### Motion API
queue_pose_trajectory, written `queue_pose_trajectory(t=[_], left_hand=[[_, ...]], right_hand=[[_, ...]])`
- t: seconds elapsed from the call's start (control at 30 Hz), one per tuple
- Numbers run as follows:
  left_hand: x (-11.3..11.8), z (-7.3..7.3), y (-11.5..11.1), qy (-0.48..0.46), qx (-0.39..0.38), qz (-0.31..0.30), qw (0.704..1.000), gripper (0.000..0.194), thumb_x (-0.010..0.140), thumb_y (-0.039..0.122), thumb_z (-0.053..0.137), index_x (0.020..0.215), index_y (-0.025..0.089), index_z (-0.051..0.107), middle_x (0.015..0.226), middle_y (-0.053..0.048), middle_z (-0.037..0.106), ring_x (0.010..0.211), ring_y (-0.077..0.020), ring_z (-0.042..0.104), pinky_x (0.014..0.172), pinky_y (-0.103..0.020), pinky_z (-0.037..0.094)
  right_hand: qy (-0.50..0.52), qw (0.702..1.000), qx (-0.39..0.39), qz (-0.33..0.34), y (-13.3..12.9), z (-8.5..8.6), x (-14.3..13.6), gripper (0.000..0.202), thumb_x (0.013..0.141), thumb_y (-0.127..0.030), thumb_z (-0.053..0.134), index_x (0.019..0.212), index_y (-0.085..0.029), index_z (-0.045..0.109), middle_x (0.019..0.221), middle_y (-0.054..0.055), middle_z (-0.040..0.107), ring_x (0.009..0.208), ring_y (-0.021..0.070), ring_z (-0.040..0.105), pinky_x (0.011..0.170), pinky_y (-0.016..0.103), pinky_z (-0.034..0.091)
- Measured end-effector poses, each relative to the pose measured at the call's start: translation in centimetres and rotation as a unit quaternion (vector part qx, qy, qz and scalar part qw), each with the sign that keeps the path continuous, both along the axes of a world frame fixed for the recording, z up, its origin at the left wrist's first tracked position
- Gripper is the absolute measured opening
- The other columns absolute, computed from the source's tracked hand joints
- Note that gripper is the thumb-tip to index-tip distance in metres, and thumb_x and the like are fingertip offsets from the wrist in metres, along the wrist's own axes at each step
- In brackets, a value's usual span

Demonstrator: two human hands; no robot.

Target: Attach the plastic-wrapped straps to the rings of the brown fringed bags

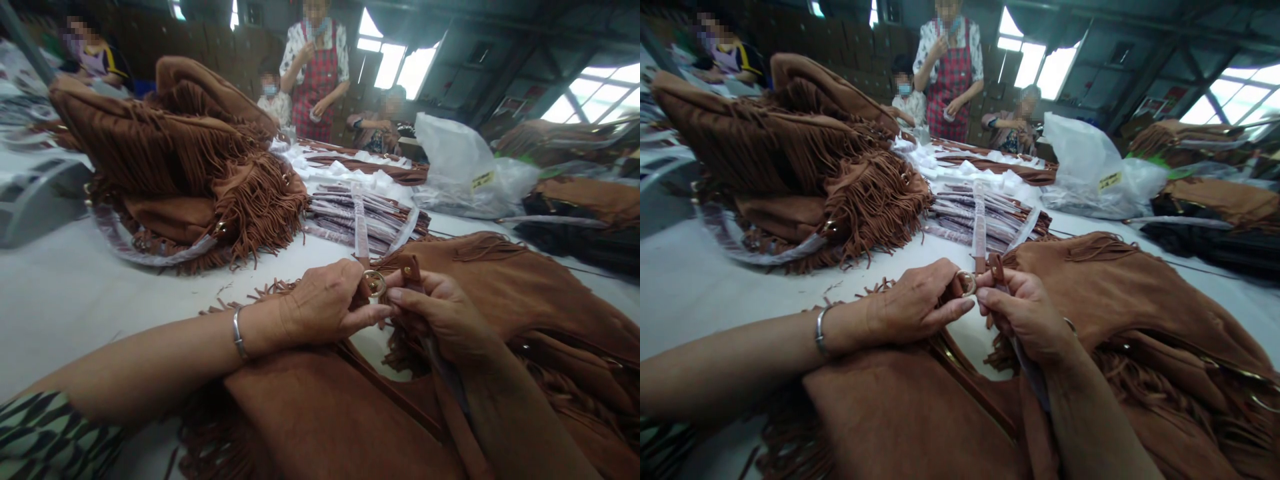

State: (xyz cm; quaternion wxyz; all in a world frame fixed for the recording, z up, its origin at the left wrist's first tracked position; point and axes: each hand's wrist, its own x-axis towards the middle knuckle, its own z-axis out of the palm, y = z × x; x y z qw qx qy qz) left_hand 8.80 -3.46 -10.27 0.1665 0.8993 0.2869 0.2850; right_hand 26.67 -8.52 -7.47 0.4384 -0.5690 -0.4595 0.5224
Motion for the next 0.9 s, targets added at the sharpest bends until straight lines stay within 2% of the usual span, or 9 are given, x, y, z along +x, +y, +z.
queue_pose_trajectory(t=[0.1,0.17,0.3,0.4,0.47,0.53,0.7,0.77,0.9], left_hand=[[0.2,0.0,-0.1,-0.001,0.012,0.043,0.999,0.044,0.084,0.06,0.046,0.084,0.016,0.052,0.078,-0.003,0.061,0.064,-0.0147,0.055,0.06,-0.027,0.044],[0.3,0.2,-0.3,0.011,0.027,0.069,0.997,0.044,0.087,0.058,0.042,0.08,0.016,0.053,0.075,-0.004,0.062,0.063,-0.0149,0.056,0.061,-0.027,0.045],[0.4,0.6,-0.8,0.06,0.066,0.091,0.992,0.041,0.089,0.051,0.039,0.082,0.013,0.055,0.077,-0.008,0.063,0.066,-0.0186,0.059,0.062,-0.03,0.047],[0.2,0.9,-0.9,0.099,0.081,0.105,0.986,0.039,0.088,0.049,0.042,0.085,0.012,0.055,0.077,-0.01,0.064,0.067,-0.0208,0.061,0.062,-0.031,0.048],[0.2,1.0,-0.9,0.104,0.074,0.098,0.987,0.042,0.086,0.054,0.045,0.088,0.013,0.054,0.078,-0.009,0.065,0.067,-0.0208,0.062,0.061,-0.03,0.048],[0.1,1.0,-0.9,0.106,0.072,0.091,0.988,0.044,0.085,0.056,0.045,0.091,0.013,0.053,0.078,-0.008,0.065,0.067,-0.0209,0.063,0.061,-0.03,0.048],[-0.1,1.5,-0.9,0.138,0.129,0.139,0.972,0.034,0.088,0.044,0.042,0.087,0.012,0.054,0.076,-0.01,0.062,0.071,-0.0243,0.061,0.066,-0.035,0.048],[-0.3,2.0,-1.0,0.138,0.109,0.135,0.975,0.034,0.089,0.044,0.041,0.087,0.012,0.054,0.081,-0.011,0.061,0.076,-0.0254,0.06,0.067,-0.036,0.048],[-0.5,2.8,-1.4,0.094,-0.043,0.056,0.993,0.03,0.09,0.046,0.041,0.092,0.018,0.051,0.086,-0.006,0.06,0.077,-0.0205,0.058,0.067,-0.032,0.047]], right_hand=[[-0.014,0.999,0.036,-0.015,0.0,0.2,0.0,0.029,0.065,-0.036,0.076,0.079,-0.016,0.061,0.048,-0.005,0.051,0.034,0.0026,0.032,0.033,0.016,0.02],[-0.047,0.998,0.043,-0.006,-0.2,0.5,0.1,0.032,0.068,-0.044,0.074,0.075,-0.015,0.061,0.048,-0.004,0.052,0.034,0.0032,0.033,0.033,0.017,0.021],[-0.106,0.991,-0.005,0.085,-0.9,1.2,0.8,0.044,0.07,-0.058,0.067,0.071,-0.015,0.059,0.045,-0.003,0.049,0.033,0.006,0.035,0.033,0.019,0.023],[-0.131,0.984,-0.001,0.118,-1.4,1.8,1.5,0.053,0.074,-0.067,0.057,0.073,-0.014,0.062,0.043,-0.003,0.046,0.035,0.0061,0.033,0.036,0.019,0.022],[-0.145,0.982,0.002,0.125,-1.6,2.1,1.6,0.052,0.077,-0.066,0.054,0.074,-0.014,0.063,0.044,-0.002,0.047,0.037,0.0067,0.035,0.038,0.019,0.025],[-0.138,0.981,-0.006,0.135,-1.7,2.3,1.6,0.045,0.077,-0.06,0.06,0.072,-0.015,0.062,0.048,-0.002,0.049,0.041,0.0082,0.04,0.04,0.02,0.031],[-0.118,0.982,-0.039,0.143,-1.9,2.2,1.6,0.038,0.076,-0.054,0.064,0.074,-0.016,0.057,0.054,-0.001,0.054,0.043,0.0084,0.047,0.04,0.018,0.035],[-0.117,0.982,-0.049,0.14,-1.9,2.2,1.8,0.037,0.079,-0.053,0.061,0.078,-0.016,0.056,0.061,0.0,0.058,0.042,0.0072,0.049,0.038,0.016,0.034],[-0.1,0.985,-0.022,0.139,-2.1,2.5,1.9,0.035,0.084,-0.05,0.058,0.08,-0.016,0.056,0.059,-0.001,0.055,0.037,0.0038,0.04,0.037,0.016,0.027]])
